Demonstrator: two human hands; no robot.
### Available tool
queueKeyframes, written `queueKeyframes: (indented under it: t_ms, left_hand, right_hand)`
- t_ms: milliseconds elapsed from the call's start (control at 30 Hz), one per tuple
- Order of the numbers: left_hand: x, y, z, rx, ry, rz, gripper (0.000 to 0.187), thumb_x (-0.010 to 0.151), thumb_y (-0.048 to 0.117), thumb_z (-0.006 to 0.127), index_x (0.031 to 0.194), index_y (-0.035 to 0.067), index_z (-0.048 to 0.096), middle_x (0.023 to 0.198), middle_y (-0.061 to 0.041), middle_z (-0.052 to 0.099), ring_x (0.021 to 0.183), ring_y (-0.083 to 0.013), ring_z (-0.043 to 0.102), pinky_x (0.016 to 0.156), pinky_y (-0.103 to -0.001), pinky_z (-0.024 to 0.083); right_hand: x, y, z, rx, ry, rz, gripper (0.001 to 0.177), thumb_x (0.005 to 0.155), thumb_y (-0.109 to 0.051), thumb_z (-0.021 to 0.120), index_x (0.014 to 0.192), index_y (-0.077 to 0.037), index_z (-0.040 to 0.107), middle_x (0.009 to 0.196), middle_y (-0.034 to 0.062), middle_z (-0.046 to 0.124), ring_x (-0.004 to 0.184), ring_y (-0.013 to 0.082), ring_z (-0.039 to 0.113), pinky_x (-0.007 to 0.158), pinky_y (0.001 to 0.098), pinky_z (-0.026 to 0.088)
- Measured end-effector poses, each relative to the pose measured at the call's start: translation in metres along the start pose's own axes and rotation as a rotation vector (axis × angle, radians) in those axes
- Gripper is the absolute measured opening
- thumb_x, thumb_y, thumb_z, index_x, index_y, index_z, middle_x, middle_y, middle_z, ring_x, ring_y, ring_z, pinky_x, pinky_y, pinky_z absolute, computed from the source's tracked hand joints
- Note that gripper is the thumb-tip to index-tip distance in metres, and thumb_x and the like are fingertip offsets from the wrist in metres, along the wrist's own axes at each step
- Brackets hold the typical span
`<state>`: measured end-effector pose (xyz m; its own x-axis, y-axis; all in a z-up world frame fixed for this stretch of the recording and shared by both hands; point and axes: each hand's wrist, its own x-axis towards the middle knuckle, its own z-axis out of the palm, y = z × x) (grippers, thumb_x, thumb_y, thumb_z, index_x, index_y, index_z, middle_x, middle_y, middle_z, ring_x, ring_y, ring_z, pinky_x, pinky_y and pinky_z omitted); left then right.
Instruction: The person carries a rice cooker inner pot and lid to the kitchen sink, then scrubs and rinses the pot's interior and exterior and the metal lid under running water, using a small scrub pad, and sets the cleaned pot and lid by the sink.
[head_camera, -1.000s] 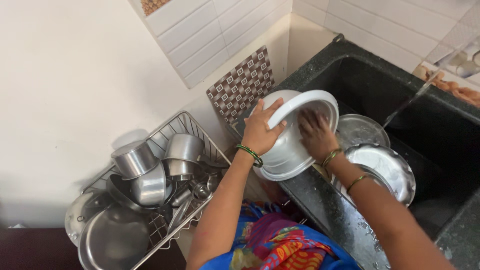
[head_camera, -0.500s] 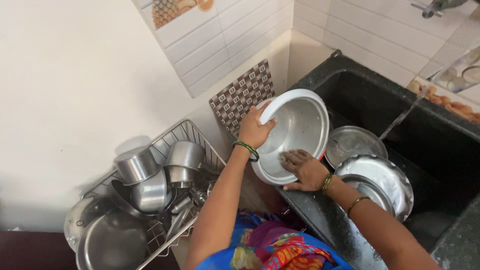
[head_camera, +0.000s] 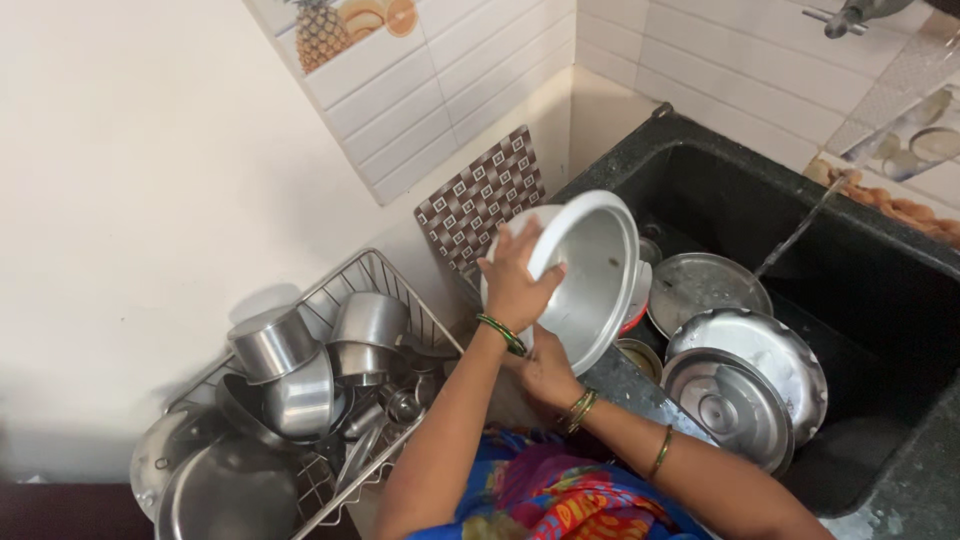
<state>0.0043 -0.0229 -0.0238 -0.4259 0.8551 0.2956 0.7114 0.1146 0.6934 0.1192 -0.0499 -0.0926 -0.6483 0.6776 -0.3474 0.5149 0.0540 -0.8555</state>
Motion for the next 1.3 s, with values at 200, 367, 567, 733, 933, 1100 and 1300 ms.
queueKeyframes:
  t_ms: [200,367,567,733,933,1100,1300]
  left_hand:
    - [0.009,-0.001,-0.021,-0.047,-0.176,0.009,0.061,0.08,0.028,0.076,0.139,0.024,0.062,0.157,-0.012,0.05,0.155,-0.0387,0.026,0.113,-0.077,0.008]
    - [0.017,-0.006,-0.021,-0.068,-0.167,0.093,0.069,0.081,0.032,0.078,0.146,0.029,0.057,0.157,-0.035,0.035,0.147,-0.0447,0.035,0.12,-0.066,0.022]
    - [0.023,0.009,-0.017,0.028,-0.216,-0.002,0.065,0.081,0.035,0.078,0.143,0.028,0.058,0.158,-0.033,0.035,0.148,-0.0439,0.03,0.11,-0.079,0.01]
    - [0.025,0.014,-0.017,0.004,-0.216,-0.003,0.063,0.083,0.037,0.074,0.143,0.027,0.059,0.152,-0.02,0.054,0.154,-0.0398,0.031,0.112,-0.081,0.007]
    - [0.027,-0.007,-0.02,-0.059,-0.085,-0.043,0.063,0.082,0.032,0.078,0.142,0.019,0.062,0.124,-0.026,0.059,0.111,-0.0384,0.063,0.096,-0.054,0.043]
    - [0.025,-0.068,-0.017,-0.534,0.062,-0.332,0.039,0.086,0.021,0.08,0.116,-0.003,0.075,0.096,-0.014,0.074,0.085,-0.0208,0.067,0.078,-0.033,0.054]
    - [-0.004,-0.13,0.02,-1.155,0.207,-0.56,0.038,0.085,0.01,0.078,0.118,-0.006,0.069,0.101,-0.01,0.072,0.09,-0.0191,0.067,0.082,-0.034,0.053]
  right_hand:
    - [0.033,0.046,-0.039,-0.372,-0.268,-0.844,0.078,0.098,-0.049,0.055,0.15,0.004,0.034,0.152,0.0268,0.036,0.14,0.0381,0.031,0.114,0.0474,0.017]
    - [0.087,0.055,-0.135,-1.495,-0.015,-0.343,0.088,0.086,-0.062,0.055,0.155,-0.011,0.033,0.167,0.005,0.025,0.157,0.0293,0.012,0.126,0.0508,0.003]
    - [0.103,0.076,-0.106,-1.385,0.313,-0.516,0.084,0.081,-0.061,0.06,0.147,-0.01,0.043,0.161,0.0109,0.033,0.15,0.0312,0.023,0.122,0.0491,0.011]
    - [0.101,0.094,-0.009,-0.59,0.04,-0.578,0.043,0.103,-0.041,0.053,0.13,-0.01,0.065,0.134,0.0176,0.062,0.127,0.0344,0.054,0.108,0.0485,0.04]
    - [0.085,0.071,-0.027,0.302,-0.395,-0.397,0.036,0.099,-0.013,0.062,0.133,-0.004,0.071,0.103,0.0067,0.076,0.091,0.0109,0.06,0.084,0.0301,0.051]
    - [0.072,0.032,-0.065,0.091,-0.353,-0.39,0.025,0.1,-0.01,0.059,0.12,-0.004,0.073,0.104,0.0057,0.078,0.089,0.0109,0.074,0.078,0.0292,0.065]
    - [0.096,-0.001,-0.121,-0.431,-0.099,-0.247,0.026,0.097,-0.019,0.059,0.119,-0.011,0.07,0.102,0.015,0.078,0.087,0.027,0.076,0.075,0.0389,0.061]
